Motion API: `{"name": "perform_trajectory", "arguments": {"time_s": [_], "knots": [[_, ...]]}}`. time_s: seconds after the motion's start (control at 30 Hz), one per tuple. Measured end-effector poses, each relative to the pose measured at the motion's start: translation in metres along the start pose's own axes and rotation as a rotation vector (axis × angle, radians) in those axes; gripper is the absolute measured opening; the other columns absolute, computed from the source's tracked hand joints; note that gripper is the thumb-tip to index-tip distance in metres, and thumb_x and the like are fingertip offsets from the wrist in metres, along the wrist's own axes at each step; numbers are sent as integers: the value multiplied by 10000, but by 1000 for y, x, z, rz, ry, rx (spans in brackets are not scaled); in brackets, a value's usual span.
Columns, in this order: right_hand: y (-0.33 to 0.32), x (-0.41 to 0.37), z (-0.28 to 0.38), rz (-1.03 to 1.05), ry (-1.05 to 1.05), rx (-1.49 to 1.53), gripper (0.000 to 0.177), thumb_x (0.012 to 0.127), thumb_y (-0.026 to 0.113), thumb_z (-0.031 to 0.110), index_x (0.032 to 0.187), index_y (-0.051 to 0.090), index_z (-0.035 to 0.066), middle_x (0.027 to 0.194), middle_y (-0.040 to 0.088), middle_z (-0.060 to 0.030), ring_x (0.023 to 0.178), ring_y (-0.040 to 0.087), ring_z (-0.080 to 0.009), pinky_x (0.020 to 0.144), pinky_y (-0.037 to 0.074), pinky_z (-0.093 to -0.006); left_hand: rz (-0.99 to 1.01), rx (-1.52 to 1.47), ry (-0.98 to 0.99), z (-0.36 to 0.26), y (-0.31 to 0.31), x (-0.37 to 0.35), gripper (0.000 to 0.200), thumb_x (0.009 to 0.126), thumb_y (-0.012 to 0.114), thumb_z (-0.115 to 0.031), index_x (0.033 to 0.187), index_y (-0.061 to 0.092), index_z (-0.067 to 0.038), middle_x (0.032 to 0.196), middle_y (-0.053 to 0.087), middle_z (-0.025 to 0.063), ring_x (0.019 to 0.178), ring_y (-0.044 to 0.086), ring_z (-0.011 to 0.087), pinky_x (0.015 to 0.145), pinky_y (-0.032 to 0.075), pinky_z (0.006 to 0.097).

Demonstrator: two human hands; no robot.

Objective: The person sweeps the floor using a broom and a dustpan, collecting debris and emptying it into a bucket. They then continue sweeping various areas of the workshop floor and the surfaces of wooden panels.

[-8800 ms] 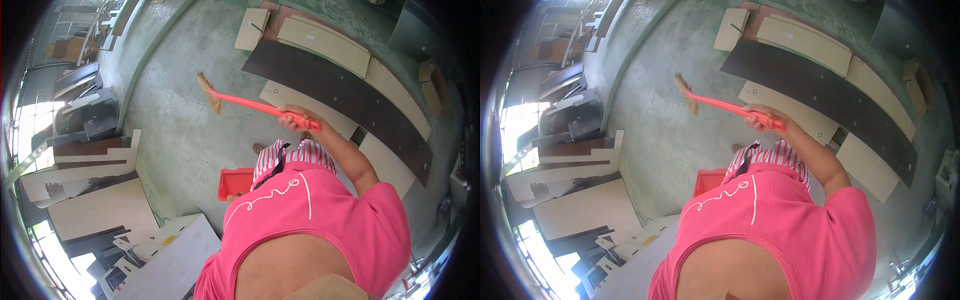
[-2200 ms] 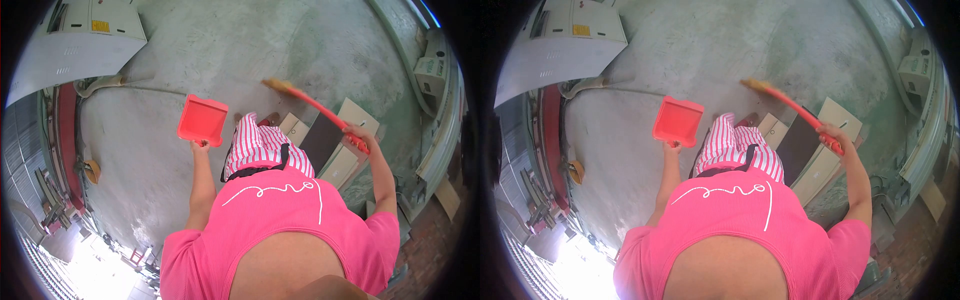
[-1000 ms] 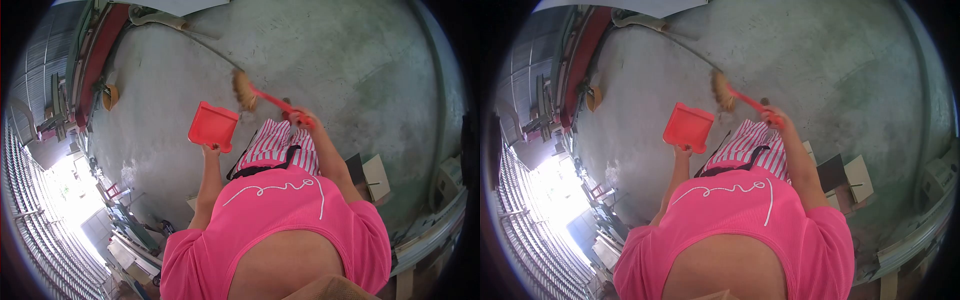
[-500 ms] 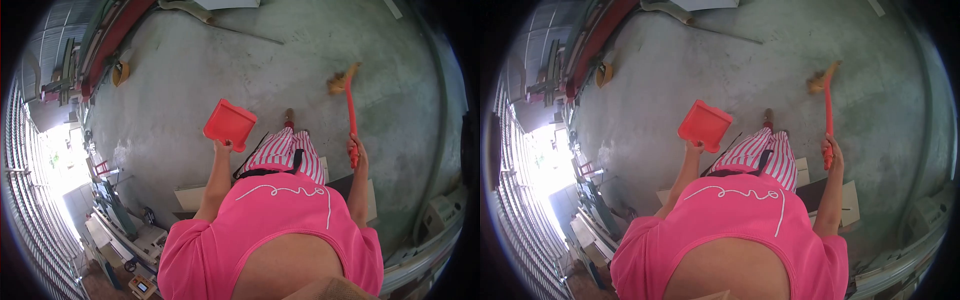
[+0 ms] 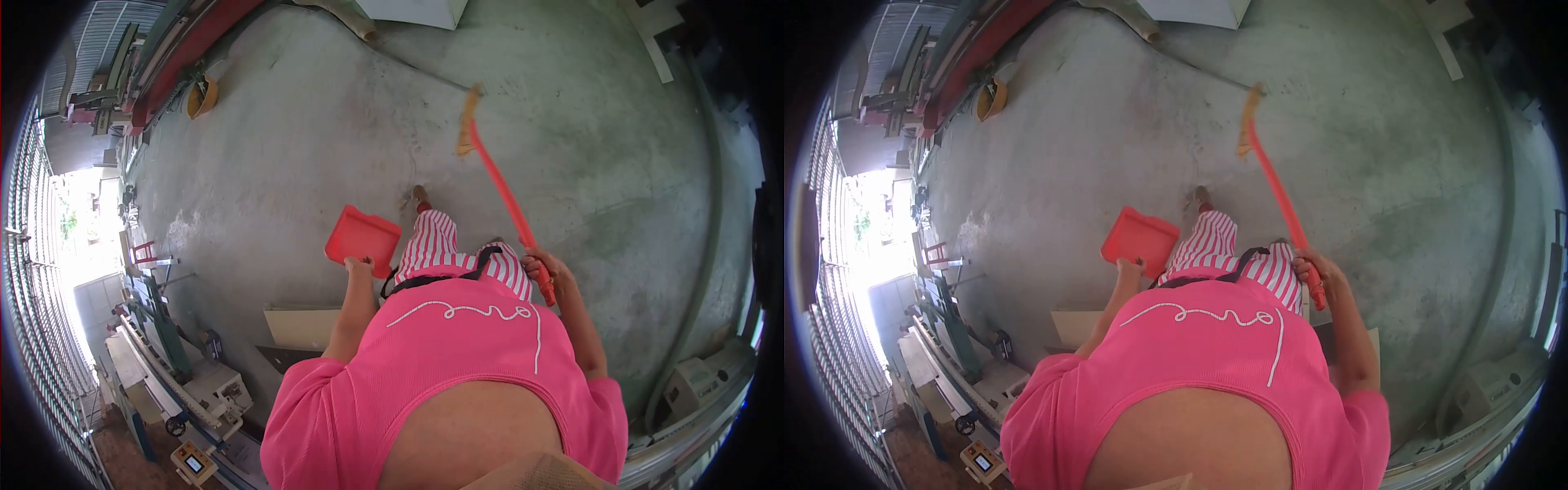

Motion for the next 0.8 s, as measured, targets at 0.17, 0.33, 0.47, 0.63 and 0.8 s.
{"name": "perform_trajectory", "arguments": {"time_s": [0.17,0.33,0.47,0.63,0.8], "knots": [[106,87,11,171,154,-434,154,777,516,138,727,376,102,561,404,35,411,362,-10,347,328,-136,-66,-144,-139,-42,-2,41,243,712,449,-261,831,446,-50,706,444,70,582,436,163,514,405,280],[238,182,-3,327,420,-404,169,774,507,88,883,379,67,594,401,25,433,380,-10,356,334,-135,6,-317,-218,-83,-33,57,219,660,477,-187,796,411,-30,787,411,78,696,422,187,557,411,308],[318,295,-32,334,455,-366,161,768,514,80,828,365,63,594,412,23,436,399,-18,363,351,-133,217,-338,-188,-133,-27,87,248,652,469,-189,816,391,-20,825,380,86,772,398,200,584,412,320],[344,387,-35,243,422,-329,172,763,522,88,756,350,83,580,423,20,430,414,-32,375,372,-153,357,151,252,-187,-14,95,290,682,460,-219,902,391,-43,833,379,99,775,396,205,583,418,335],[263,389,43,471,-5,95,229,736,578,137,864,410,48,656,440,2,568,472,-75,398,389,-174,-33,0,1,-198,30,87,281,719,432,-244,950,407,-85,862,402,93,725,428,204,555,420,324]]}}
Point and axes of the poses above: each hand's wrist, its own x-axis towards the middle knuckle, its own y-axis out of the palm, z = x × y, the point moved 6 cm from there along x, towards the middle knuckle
